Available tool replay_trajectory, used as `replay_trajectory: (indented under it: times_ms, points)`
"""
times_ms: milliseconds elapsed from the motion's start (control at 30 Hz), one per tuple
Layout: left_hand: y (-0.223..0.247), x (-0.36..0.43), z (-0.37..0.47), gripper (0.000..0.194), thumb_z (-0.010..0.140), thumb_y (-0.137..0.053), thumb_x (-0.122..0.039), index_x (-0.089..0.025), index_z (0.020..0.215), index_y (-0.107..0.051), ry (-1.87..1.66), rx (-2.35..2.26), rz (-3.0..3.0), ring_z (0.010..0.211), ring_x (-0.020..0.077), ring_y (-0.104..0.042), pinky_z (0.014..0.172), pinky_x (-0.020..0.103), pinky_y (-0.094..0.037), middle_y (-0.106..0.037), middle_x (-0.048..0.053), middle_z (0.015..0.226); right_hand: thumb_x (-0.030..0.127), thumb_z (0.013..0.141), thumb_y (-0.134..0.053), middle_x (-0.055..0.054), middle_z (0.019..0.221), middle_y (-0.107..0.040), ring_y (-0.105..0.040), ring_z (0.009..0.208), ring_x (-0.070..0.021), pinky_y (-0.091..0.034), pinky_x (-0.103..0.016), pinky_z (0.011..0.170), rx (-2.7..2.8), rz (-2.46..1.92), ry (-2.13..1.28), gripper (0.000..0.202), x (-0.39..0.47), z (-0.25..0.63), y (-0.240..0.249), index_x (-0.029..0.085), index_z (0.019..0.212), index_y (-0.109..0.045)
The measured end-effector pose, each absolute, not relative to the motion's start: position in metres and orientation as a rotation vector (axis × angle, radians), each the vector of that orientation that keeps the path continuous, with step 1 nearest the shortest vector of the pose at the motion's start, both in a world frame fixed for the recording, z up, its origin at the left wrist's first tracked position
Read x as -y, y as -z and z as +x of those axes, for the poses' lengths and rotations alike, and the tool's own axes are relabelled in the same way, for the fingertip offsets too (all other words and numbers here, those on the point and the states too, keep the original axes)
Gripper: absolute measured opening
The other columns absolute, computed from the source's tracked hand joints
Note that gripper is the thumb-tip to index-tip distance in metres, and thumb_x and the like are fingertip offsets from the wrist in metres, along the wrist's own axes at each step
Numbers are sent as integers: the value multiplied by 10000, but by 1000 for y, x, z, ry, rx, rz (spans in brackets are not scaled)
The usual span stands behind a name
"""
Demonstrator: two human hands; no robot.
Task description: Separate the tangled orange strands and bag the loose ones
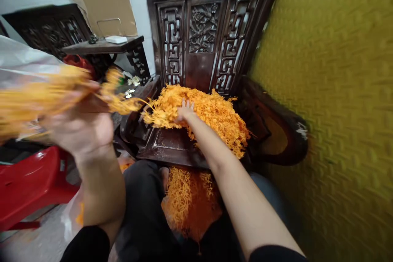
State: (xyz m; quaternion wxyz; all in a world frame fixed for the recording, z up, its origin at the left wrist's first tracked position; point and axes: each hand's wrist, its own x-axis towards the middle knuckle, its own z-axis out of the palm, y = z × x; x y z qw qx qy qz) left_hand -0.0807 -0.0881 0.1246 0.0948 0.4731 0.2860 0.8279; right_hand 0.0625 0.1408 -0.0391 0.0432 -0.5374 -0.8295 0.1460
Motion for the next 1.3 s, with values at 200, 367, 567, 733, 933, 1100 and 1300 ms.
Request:
replay_trajectory:
  times_ms: [200, 367, 567, 733, 933, 1100, 1300]
  points:
    - [-55, 41, -64, 155, 650, -684, -142, -192, 790, -642, -1620, -1002, 1109, 629, 127, -674, 432, 205, -470, -715, 29, 836, 555, 992, -533, -111, 1510, -579, -588, 1347, -248, -476, -401, 1121, 2373, -1172, -774, 573, -95, 117, -12, 234, 1461, -599]
    - [-22, 40, -32, 140, 706, -635, -120, -151, 837, -675, -1313, -1079, 1283, 609, 124, -651, 571, 233, -531, -692, 16, 676, 841, 939, -253, -130, 1360, -669, -691, 1055, -252, -614, -446, 833, 1466, -778, -1440, 862, -41, 152, -43, 250, 1528, -469]
    - [-8, 41, -8, 266, 756, -730, -183, -194, 862, -486, -1280, -1076, 1349, 774, 141, -730, 701, 247, -551, -705, 9, 855, 644, 872, -677, -96, 1379, -648, -650, 1155, -254, -609, -440, 906, 1316, -694, -1457, 579, -18, 181, -26, 271, 1313, -648]
    - [-3, 31, 2, 356, 866, -724, -346, -192, 1076, -482, -1228, -1163, 1390, 684, 126, -708, 633, 226, -527, -726, 12, 813, 443, 795, -840, -86, 1385, -607, -647, 1183, -244, -557, -464, 1024, 1578, -596, -1154, 554, -14, 205, 0, 276, 1290, -657]
    - [-3, 25, 14, 365, 903, -691, -301, -178, 1209, -534, -1150, -1359, 1697, 686, 131, -726, 606, 215, -538, -772, 36, 867, 449, 837, -813, -114, 1321, -573, -641, 1111, -247, -531, -493, 1027, 1901, -747, -587, 663, -2, 213, -4, 272, 1433, -580]
    - [-7, 27, 19, 230, 940, -653, -294, -164, 1130, -630, -1116, -1376, 1976, 775, 151, -762, 722, 243, -579, -793, 54, 888, 321, 916, -743, -80, 1120, -659, -650, 1090, -235, -546, -445, 981, 1924, -724, -486, 218, -1, 216, -8, 219, 1108, -727]
    - [-13, 29, 21, 168, 991, -584, -307, -174, 1028, -679, -1094, -1372, 2089, 721, 136, -733, 675, 233, -537, -774, 29, 823, 290, 835, -825, -92, 1292, -693, -671, 1158, -244, -564, -434, 990, 1900, -853, -652, 475, -4, 218, -3, 217, 1274, -662]
